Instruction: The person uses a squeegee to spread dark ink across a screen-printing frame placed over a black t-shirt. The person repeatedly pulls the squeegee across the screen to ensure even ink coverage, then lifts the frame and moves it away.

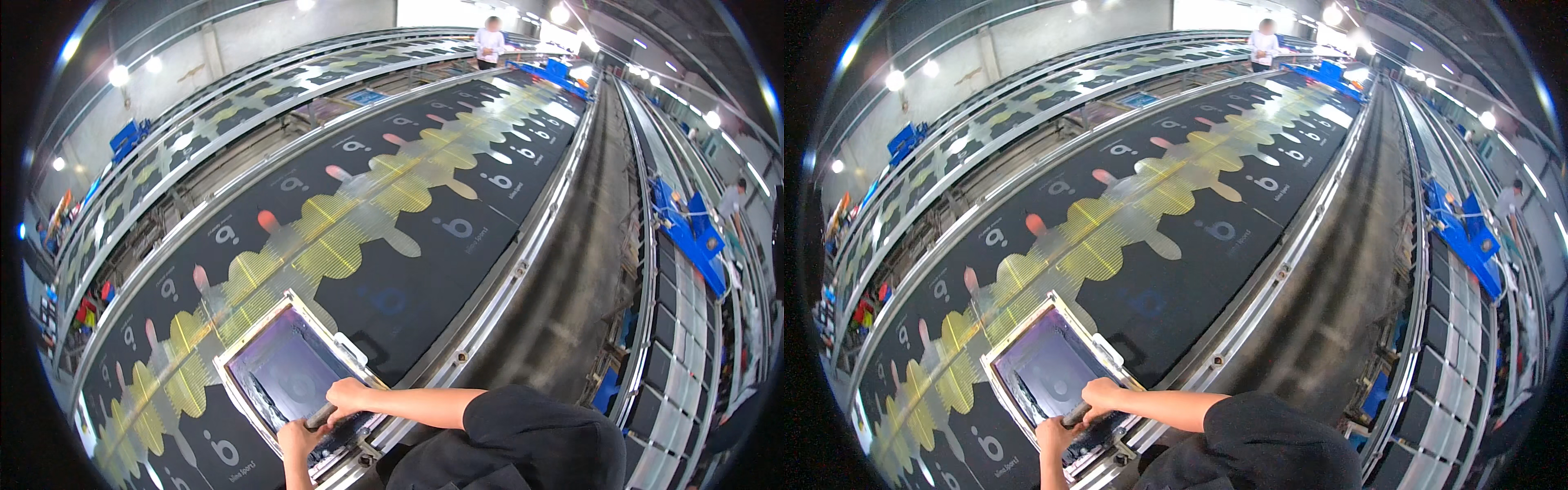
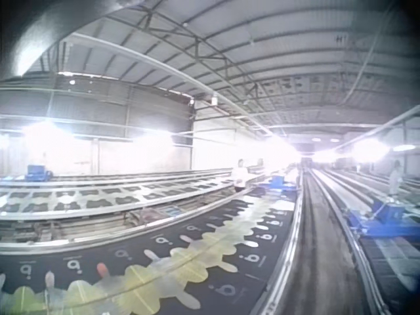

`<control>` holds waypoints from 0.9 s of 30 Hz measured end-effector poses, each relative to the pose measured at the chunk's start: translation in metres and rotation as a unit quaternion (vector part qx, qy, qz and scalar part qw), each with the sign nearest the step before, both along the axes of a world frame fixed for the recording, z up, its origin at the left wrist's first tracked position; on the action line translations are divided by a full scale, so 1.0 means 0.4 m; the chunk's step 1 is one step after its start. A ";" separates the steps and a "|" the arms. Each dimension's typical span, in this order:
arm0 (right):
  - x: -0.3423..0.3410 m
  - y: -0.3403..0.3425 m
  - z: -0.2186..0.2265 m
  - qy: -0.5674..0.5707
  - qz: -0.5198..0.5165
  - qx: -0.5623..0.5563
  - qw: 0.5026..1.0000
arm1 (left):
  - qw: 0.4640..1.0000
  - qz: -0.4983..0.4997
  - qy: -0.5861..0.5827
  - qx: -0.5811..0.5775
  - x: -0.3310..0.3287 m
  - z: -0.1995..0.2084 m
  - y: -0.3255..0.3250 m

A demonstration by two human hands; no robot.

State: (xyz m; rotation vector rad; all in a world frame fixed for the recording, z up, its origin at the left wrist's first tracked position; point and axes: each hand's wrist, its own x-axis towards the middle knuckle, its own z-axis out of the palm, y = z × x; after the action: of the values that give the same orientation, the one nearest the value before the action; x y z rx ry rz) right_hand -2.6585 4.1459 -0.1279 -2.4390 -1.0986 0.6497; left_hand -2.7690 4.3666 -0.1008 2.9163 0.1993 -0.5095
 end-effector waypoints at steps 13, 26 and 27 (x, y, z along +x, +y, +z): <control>0.237 -0.070 -0.113 -0.028 -0.415 0.208 0.885 | 0.988 -0.001 0.103 -0.113 0.231 -0.010 0.195; 0.284 -0.061 -0.217 0.201 -0.446 0.119 0.864 | 0.990 -0.021 -0.118 -0.070 0.440 -0.106 0.377; 0.283 -0.046 -0.177 0.213 -0.453 0.130 0.856 | 0.992 -0.006 -0.109 -0.056 0.433 -0.100 0.367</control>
State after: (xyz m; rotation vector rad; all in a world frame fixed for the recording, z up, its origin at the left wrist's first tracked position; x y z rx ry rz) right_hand -2.5454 4.1277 -0.1987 -2.0785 0.1700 0.6003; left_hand -2.5957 4.5136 -0.1409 2.8373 0.1189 -0.1926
